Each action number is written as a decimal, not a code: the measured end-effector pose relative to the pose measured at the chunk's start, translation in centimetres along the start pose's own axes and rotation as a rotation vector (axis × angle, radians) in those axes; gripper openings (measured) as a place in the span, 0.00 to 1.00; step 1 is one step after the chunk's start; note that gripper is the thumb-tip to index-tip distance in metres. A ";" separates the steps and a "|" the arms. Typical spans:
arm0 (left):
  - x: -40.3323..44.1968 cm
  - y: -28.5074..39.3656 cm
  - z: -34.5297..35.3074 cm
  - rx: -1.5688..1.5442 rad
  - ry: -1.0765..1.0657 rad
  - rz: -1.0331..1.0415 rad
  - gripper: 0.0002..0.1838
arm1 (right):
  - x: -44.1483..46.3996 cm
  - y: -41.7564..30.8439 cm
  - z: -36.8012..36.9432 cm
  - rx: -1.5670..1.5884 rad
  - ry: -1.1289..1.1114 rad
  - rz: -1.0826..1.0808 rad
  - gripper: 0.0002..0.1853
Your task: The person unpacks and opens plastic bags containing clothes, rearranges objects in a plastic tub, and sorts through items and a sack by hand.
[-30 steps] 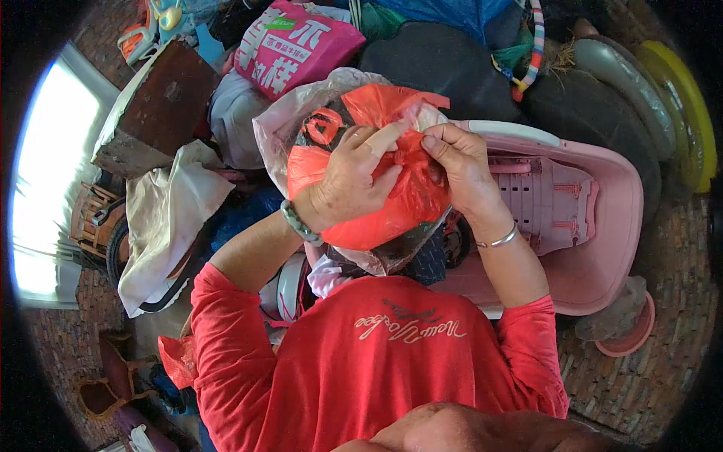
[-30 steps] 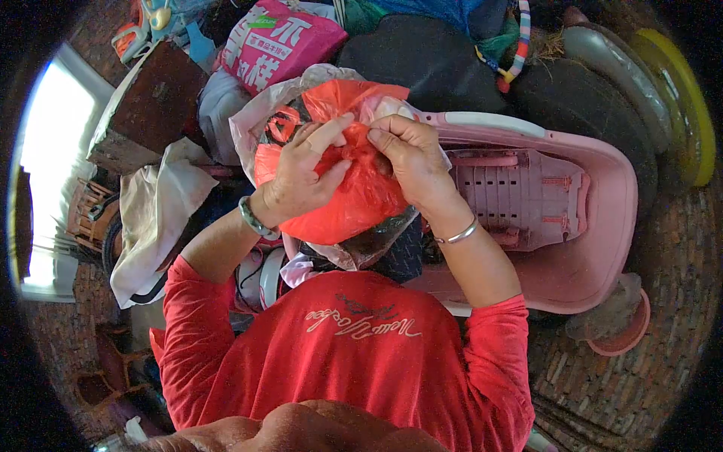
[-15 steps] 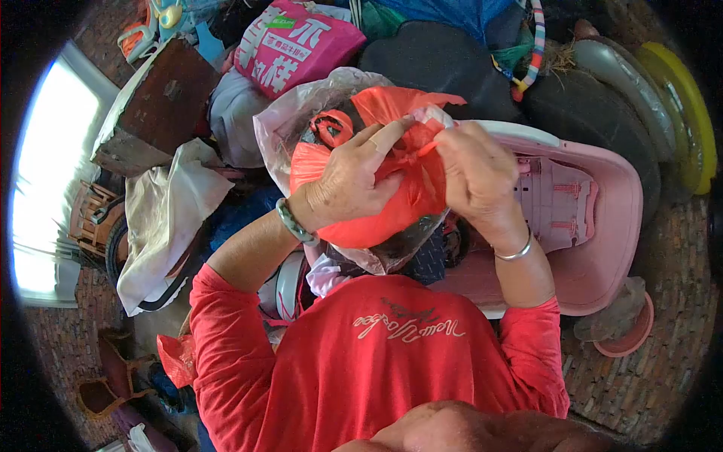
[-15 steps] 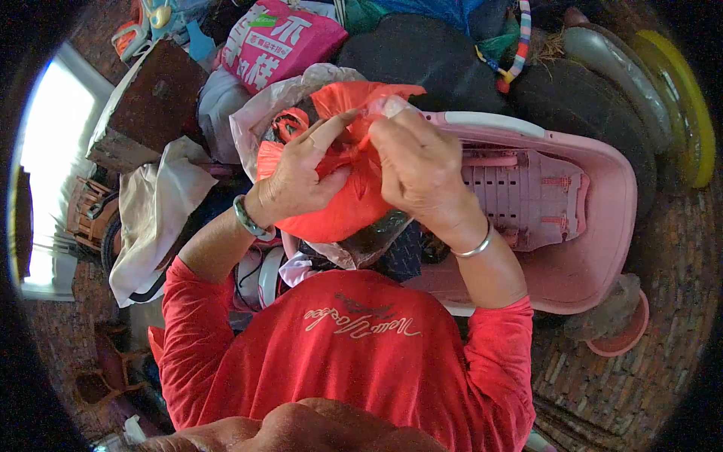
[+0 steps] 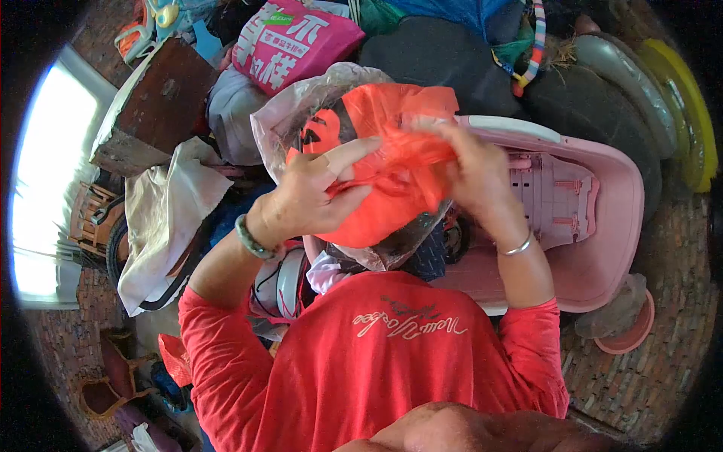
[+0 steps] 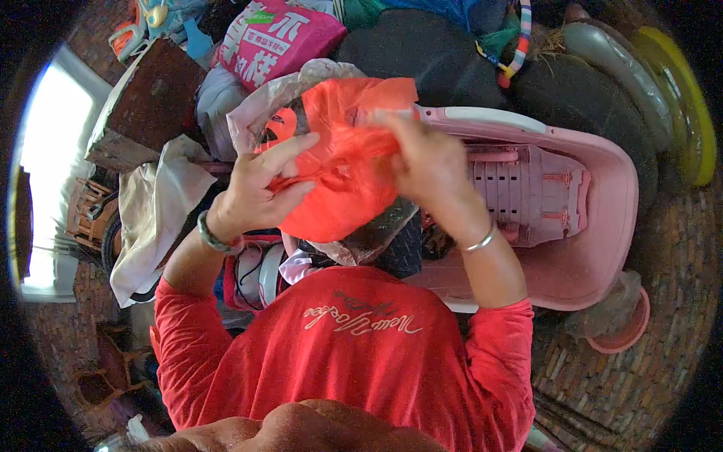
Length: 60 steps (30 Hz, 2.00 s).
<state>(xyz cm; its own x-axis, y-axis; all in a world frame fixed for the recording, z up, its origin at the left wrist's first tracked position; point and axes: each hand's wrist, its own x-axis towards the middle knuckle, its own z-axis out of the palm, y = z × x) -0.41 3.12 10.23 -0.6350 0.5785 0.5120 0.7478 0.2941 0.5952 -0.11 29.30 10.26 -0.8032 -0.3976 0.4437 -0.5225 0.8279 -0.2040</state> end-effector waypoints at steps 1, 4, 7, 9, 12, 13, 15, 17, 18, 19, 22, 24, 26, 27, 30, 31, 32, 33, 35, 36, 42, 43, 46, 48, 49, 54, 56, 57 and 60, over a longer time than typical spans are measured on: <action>-0.4 0.2 -0.6 -0.001 -0.016 0.021 0.30 | -0.1 1.1 -0.4 0.061 0.104 0.079 0.21; -1.6 0.2 -3.0 0.002 -0.188 -0.025 0.27 | -1.7 4.6 -0.8 0.262 0.279 0.208 0.14; -2.9 0.0 -3.1 -0.035 -0.193 0.147 0.20 | -3.8 7.2 0.2 0.504 0.324 0.362 0.13; -3.7 0.2 -3.0 -0.070 -0.207 0.165 0.19 | -4.9 8.4 0.1 0.604 0.303 0.467 0.14; -5.5 1.2 -4.2 -0.094 -0.083 -0.070 0.17 | -5.4 9.4 0.1 1.135 0.337 0.688 0.13; -6.0 1.6 -5.0 -0.120 -0.060 -0.153 0.15 | -5.3 9.2 0.1 1.110 0.313 0.663 0.14; -6.6 1.8 -5.0 -0.117 0.107 -0.115 0.15 | -4.6 7.9 -0.7 1.088 0.283 0.632 0.16; -6.3 2.6 -5.7 -0.012 0.226 -0.002 0.13 | -3.5 3.4 -2.9 0.723 0.194 0.384 0.19; -6.3 3.0 -5.8 -0.009 0.229 -0.003 0.13 | -2.9 1.8 -3.6 0.532 0.228 0.227 0.22; -6.6 3.5 -5.9 0.029 0.228 0.007 0.13 | -2.4 0.4 -4.2 0.340 0.261 0.073 0.25; -6.5 3.9 -5.4 -0.160 0.299 0.033 0.14 | -1.0 -2.9 -4.6 0.060 0.272 -0.236 0.25; -6.9 4.1 -5.2 -0.390 0.374 0.044 0.15 | -0.3 -3.9 -3.5 0.026 0.130 -0.319 0.24; -7.9 4.4 -5.3 -0.919 0.487 -0.010 0.15 | 0.3 -3.4 -2.0 -0.012 -0.014 -0.401 0.22; -7.8 4.5 -5.4 -0.896 0.487 -0.006 0.16 | 0.9 -2.4 -0.6 -0.112 0.059 -0.373 0.17; -8.6 2.8 -7.7 -0.595 0.168 -0.065 0.14 | 3.8 1.4 0.8 -0.188 0.079 -0.261 0.08; -8.1 3.2 -7.7 -0.597 0.169 -0.066 0.14 | 4.7 2.4 0.9 -0.163 0.030 -0.182 0.04; -7.3 3.9 -7.6 -0.445 0.082 -0.262 0.13 | 5.7 2.6 0.9 -0.164 0.028 -0.182 0.04; -6.7 4.3 -7.5 -0.288 -0.006 -0.454 0.12 | 6.9 2.4 0.6 -0.181 0.133 -0.243 0.01; -6.4 2.4 -6.7 -0.029 -0.133 -0.344 0.12 | 9.1 1.8 0.2 -0.202 0.240 -0.304 0.01; -6.2 1.5 -6.3 0.231 -0.256 -0.232 0.12 | 10.1 1.5 0.3 -0.203 0.273 -0.283 0.02; -0.2 2.4 -1.0 0.228 -0.093 0.096 0.18 | 15.1 -0.1 -2.0 -0.036 0.337 -0.313 0.05; 0.3 1.9 -0.1 0.218 -0.070 0.262 0.19 | 16.2 0.9 -1.5 -0.076 0.320 -0.252 0.06; 1.3 0.6 0.9 0.521 -0.186 0.152 0.24 | 15.9 2.6 -0.9 -0.128 0.248 -0.174 0.09; 1.4 -2.0 0.5 0.550 -0.217 0.090 0.28 | 14.5 1.9 -1.0 -0.149 0.285 -0.245 0.11; 1.5 -3.1 0.1 0.533 -0.197 0.053 0.29 | 12.5 0.0 -1.1 -0.160 0.376 -0.330 0.11; 1.9 -5.4 -1.4 0.518 -0.185 -0.200 0.37 | 5.3 -3.7 0.8 0.141 -0.242 -0.490 0.15; 2.6 -5.9 -2.1 0.501 -0.215 -0.247 0.41 | 6.0 0.2 2.8 -0.014 -0.227 -0.375 0.17; 2.7 -6.6 -2.4 0.505 -0.235 -0.235 0.43 | 6.7 2.8 3.7 -0.171 -0.215 -0.263 0.19; 2.2 -9.1 -2.6 0.573 -0.313 -0.218 0.48 | 8.0 9.1 5.6 -0.068 -0.228 -0.180 0.23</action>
<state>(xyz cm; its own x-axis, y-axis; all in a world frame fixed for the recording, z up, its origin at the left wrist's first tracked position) -9.17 -0.26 7.55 -0.7614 0.6274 0.1633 0.6483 0.7350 0.1986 -12.92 31.42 7.03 -0.7467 -0.6128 0.2586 -0.6484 0.7573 -0.0776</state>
